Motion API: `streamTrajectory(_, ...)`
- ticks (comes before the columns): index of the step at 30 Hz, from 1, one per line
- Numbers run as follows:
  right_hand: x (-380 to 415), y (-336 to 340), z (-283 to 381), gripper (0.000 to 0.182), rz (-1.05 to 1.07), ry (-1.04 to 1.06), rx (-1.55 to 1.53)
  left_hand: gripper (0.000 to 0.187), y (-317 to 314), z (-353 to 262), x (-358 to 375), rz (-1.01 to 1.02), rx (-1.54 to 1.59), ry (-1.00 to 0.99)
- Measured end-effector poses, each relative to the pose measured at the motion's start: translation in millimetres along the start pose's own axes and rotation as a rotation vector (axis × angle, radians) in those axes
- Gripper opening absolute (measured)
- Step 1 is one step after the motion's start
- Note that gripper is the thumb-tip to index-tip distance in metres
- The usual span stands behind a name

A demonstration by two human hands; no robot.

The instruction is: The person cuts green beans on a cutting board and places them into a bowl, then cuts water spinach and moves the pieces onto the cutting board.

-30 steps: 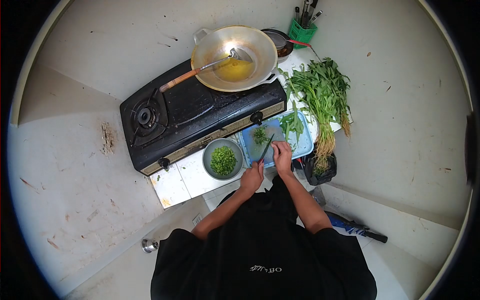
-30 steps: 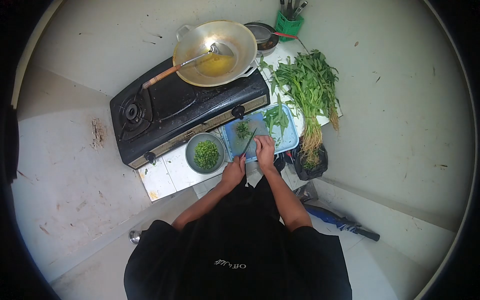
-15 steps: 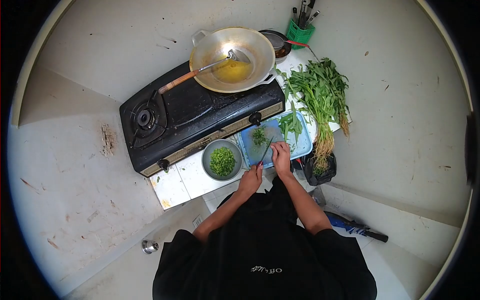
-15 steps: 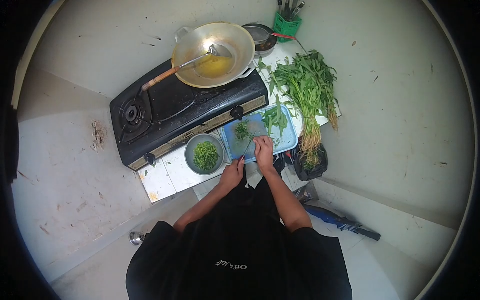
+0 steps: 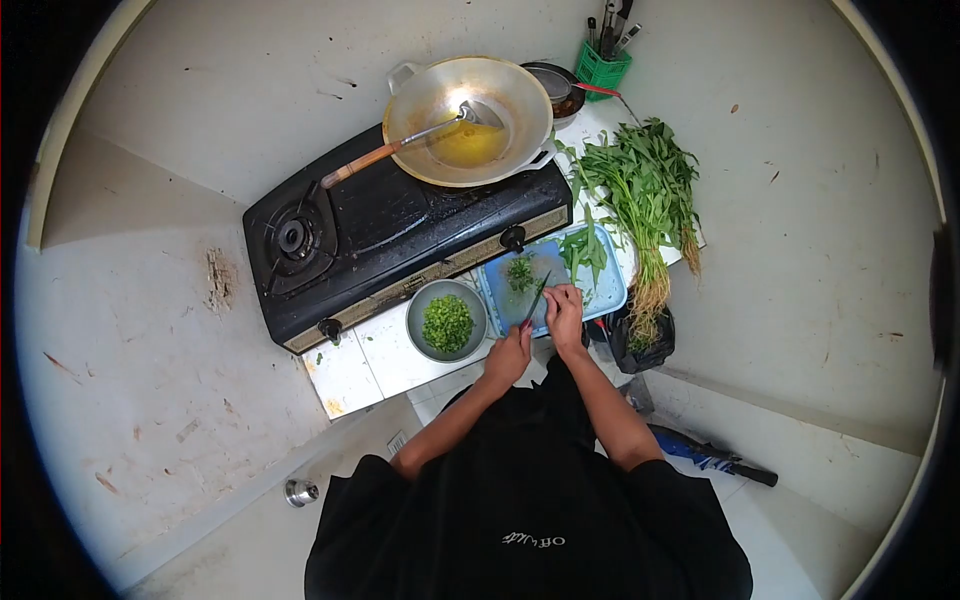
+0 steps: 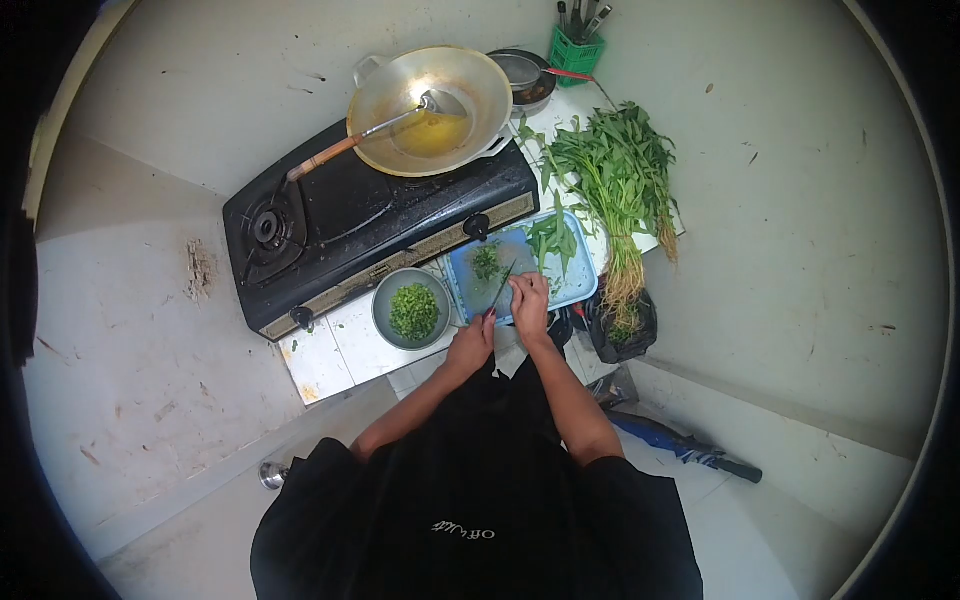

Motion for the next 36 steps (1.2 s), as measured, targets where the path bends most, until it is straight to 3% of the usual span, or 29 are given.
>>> streamTrajectory(10,-0.2,4.4,4.9,0.013,0.029,0.027,0.05,0.043,9.7,-1.6,2.7,-0.046,0.003,0.01)
streamTrajectory(22,-2.3,1.6,-1.5,0.011,0.04,-0.029,0.038,0.043,7.9,2.4,15.6,0.044,0.051,0.014)
streamTrajectory(34,-1.4,1.9,-2.7,0.01,0.026,0.004,0.055,0.043,5.3,-7.4,0.0,-0.07,-0.008,-0.024)
streamTrajectory(36,-1.1,2.1,-3.8,0.01,-0.007,0.019,-0.007,0.043,6.6,2.0,12.5,0.035,-0.036,0.024)
Point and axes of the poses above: each hand's wrist, its own x-axis away from the middle knuckle, its own y-axis out of the back of the hand, z = x × y, the point moved 5 cm from there along -x, towards the middle knuckle, and after that the axes turned 11 degrees about -x, right-handed, at the moved point
